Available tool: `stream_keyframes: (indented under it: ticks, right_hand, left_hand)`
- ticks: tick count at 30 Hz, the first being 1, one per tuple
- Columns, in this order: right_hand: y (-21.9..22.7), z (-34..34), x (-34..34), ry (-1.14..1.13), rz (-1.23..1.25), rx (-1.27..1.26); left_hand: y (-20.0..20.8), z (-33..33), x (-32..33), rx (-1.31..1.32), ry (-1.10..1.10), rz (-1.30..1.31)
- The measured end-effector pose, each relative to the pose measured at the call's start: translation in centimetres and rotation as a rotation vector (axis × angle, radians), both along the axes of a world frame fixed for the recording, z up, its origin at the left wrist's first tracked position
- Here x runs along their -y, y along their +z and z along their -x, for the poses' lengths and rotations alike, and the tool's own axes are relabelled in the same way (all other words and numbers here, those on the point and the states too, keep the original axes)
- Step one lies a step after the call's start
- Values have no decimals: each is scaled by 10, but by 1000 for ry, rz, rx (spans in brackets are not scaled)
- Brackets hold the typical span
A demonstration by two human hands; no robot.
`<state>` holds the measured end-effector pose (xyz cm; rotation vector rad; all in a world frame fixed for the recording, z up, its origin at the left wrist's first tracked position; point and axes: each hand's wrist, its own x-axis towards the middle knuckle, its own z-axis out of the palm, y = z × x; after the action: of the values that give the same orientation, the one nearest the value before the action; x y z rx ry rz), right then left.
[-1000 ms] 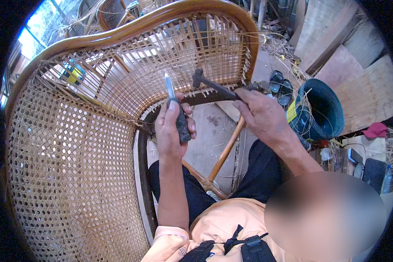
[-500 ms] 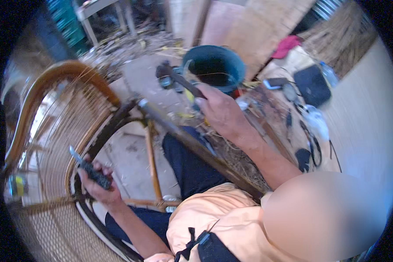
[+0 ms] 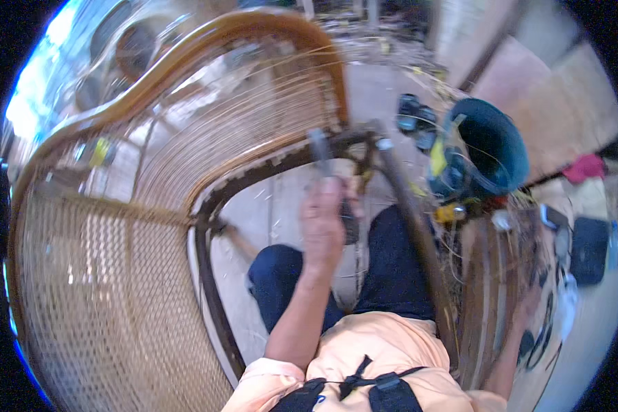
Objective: The person trims rattan strands on a chair frame using a knife, hammer, and shears, applies adhesive using a swab, weaves rattan strips into the backrest by hand, and trims the strips with a knife.
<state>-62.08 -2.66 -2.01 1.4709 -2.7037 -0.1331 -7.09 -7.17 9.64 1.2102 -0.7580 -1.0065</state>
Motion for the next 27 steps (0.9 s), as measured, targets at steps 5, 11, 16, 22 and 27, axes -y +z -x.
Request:
stream_keyframes:
  ticks: [5, 11, 16, 22, 27]
  right_hand:
    - [83, -140, 50, 637, 525, 209]
    - [154, -391, 46, 942, -22, 1673]
    - [191, -471, 67, 1140, -77, 1433]
    - [202, -505, 107, 1389, 380, 1071]
    - [203, -517, 126, 1378, 406, 1058]
  left_hand:
    - [17, 9, -25, -126, -135, 124]
    - [37, 5, -28, -179, -135, 311]
    - [44, -62, -36, 226, 146, 291]
    - [68, -178, -21, 1539, 611, 354]
    - [72, -189, 3, 1829, 587, 323]
